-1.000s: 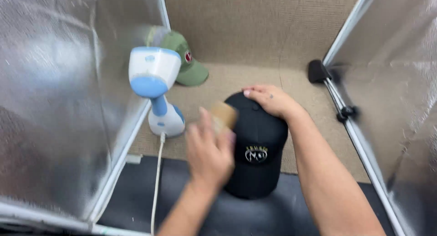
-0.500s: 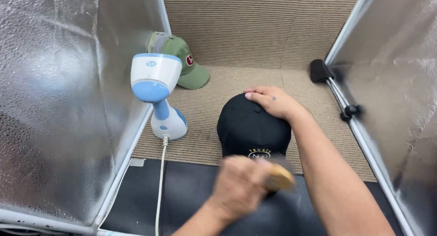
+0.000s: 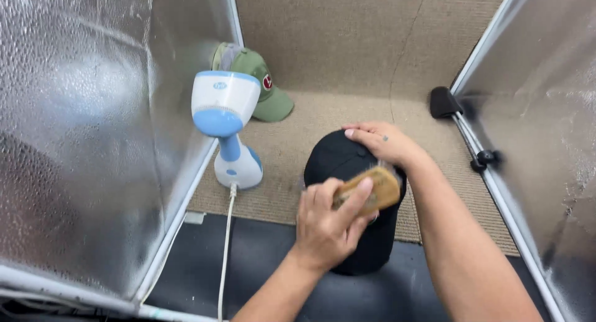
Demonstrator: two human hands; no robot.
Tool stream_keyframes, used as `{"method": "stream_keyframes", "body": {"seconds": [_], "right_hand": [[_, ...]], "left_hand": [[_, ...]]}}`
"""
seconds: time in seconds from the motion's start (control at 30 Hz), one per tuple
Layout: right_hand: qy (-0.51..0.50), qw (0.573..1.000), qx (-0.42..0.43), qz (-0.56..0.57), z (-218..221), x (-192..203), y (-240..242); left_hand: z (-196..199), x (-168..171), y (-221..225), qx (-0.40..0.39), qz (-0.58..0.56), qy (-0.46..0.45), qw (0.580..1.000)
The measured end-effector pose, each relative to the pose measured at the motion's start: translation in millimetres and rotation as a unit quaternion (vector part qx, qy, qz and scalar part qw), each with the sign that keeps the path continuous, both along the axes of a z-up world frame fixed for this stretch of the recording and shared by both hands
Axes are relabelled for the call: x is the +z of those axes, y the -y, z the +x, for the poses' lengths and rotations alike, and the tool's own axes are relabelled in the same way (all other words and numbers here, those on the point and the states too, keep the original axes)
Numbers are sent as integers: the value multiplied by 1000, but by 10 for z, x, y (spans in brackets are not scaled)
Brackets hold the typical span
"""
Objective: Cleaning and steaming a black baseball cap using a wooden brush and a handheld steamer to remove lint and wrinkles.
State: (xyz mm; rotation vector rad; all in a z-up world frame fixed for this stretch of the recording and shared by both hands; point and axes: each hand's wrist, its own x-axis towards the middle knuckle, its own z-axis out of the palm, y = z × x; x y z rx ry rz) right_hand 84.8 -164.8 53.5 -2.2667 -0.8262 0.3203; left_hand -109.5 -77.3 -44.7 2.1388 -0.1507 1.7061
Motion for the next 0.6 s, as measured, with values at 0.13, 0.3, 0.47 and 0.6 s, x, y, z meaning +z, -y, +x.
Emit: {"method": "stream_keyframes", "body": {"seconds": [0.13,0.3,0.47,0.6], "right_hand": [[-5,1000,-23,-7,-180,20,27],[35,995,-66,66,173,-376,53],[265,900,-205,280,-123,-459,372],[388,880,-127,244,-750,-631,600]], "left_hand": [[252,-349,-427,89,-190,-63,976],[105,-177,-633,72,-276,-235,929],[207,564,-185,3,-19,-74,997],[474,404,-519,86,89,-89,988]]}}
